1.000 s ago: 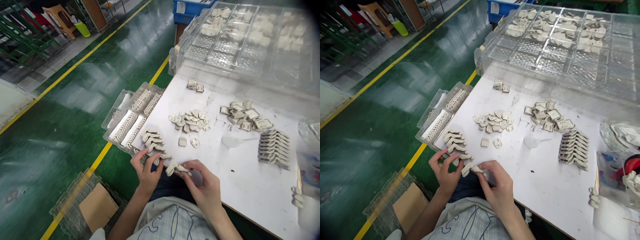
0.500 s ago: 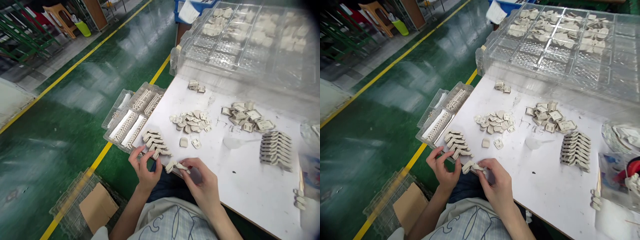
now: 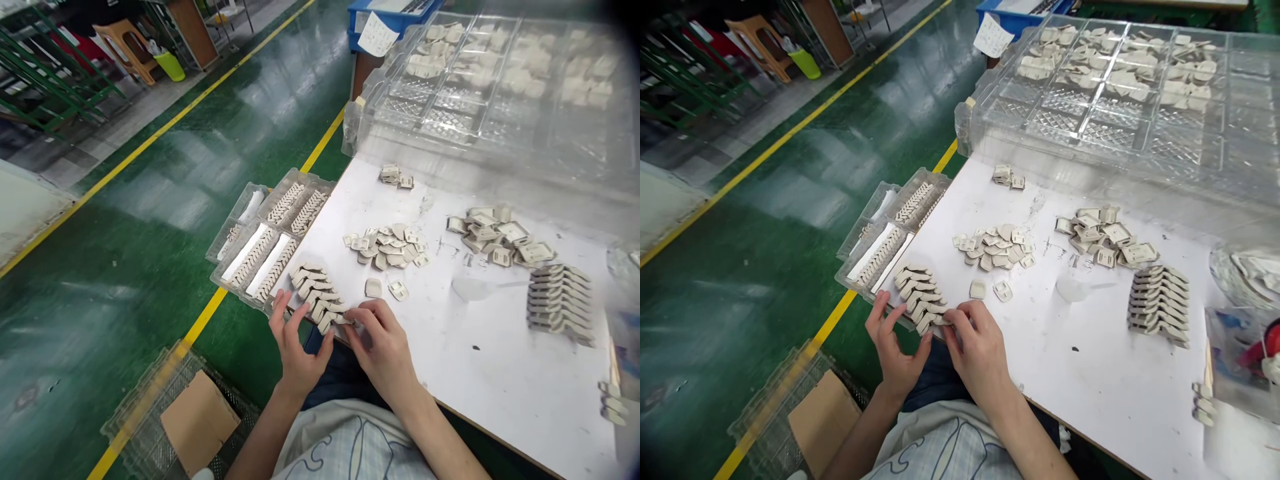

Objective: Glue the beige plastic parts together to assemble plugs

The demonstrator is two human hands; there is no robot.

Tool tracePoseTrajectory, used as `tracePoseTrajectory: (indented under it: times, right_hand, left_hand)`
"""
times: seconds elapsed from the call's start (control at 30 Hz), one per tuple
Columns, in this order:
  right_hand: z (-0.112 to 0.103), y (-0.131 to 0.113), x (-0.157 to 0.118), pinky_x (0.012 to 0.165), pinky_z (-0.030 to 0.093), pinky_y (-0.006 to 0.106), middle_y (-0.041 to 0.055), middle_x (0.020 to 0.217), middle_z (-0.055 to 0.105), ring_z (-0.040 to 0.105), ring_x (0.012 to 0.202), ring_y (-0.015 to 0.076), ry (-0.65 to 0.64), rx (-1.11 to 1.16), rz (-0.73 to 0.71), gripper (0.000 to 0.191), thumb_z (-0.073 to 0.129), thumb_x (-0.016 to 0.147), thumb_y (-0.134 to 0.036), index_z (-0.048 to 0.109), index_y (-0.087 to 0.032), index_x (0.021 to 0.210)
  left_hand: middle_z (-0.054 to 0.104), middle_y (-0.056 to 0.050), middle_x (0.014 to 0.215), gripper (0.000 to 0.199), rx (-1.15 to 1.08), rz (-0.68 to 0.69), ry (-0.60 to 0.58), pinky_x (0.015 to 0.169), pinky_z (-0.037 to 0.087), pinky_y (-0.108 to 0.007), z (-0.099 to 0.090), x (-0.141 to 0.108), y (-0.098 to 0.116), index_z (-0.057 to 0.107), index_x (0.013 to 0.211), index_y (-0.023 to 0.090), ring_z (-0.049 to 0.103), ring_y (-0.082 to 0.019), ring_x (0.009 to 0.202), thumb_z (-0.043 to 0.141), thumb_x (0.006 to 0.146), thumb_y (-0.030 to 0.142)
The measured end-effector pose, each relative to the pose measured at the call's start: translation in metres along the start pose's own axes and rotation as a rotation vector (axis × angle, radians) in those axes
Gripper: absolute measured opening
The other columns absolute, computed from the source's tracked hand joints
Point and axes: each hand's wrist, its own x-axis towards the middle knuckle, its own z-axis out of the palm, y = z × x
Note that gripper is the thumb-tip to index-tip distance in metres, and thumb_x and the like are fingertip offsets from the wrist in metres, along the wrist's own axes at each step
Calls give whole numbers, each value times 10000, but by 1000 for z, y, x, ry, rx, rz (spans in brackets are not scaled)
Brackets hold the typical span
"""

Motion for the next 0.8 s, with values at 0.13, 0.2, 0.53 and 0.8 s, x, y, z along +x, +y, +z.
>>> tracePoseTrajectory:
  times: [0.13,0.2,0.53,0.8]
  right_hand:
    - [1,0,1,642,548,265,36,889,605,628,744,162,-27,28,3,135,603,933,-86,601,-217,966]
    - [0,1,0,663,557,269,39,898,613,642,769,167,-28,34,0,134,603,935,-88,606,-218,969]
    - [-2,1,-1,704,590,317,72,971,637,670,855,200,0,4,10,172,590,948,-129,629,-229,1083]
    - [1,2,11,681,583,317,75,928,641,657,821,203,9,-25,-18,145,581,932,-82,644,-196,995]
  left_hand:
    - [382,-238,1559,663,3,-20,-41,1185,398,-583,0,0,-1,407,1482,193,365,-347,1518,717,900,262]
    - [340,-262,1601,740,19,-51,-82,1173,414,-579,1,-1,-1,351,1531,192,348,-354,1530,725,895,256]
    - [174,-312,1693,1032,121,-126,-223,1193,242,-738,-4,10,-2,86,1642,199,201,-444,1578,742,861,357]
    - [284,-300,1665,860,183,-127,-299,1206,251,-703,3,26,5,206,1615,177,300,-431,1551,668,905,331]
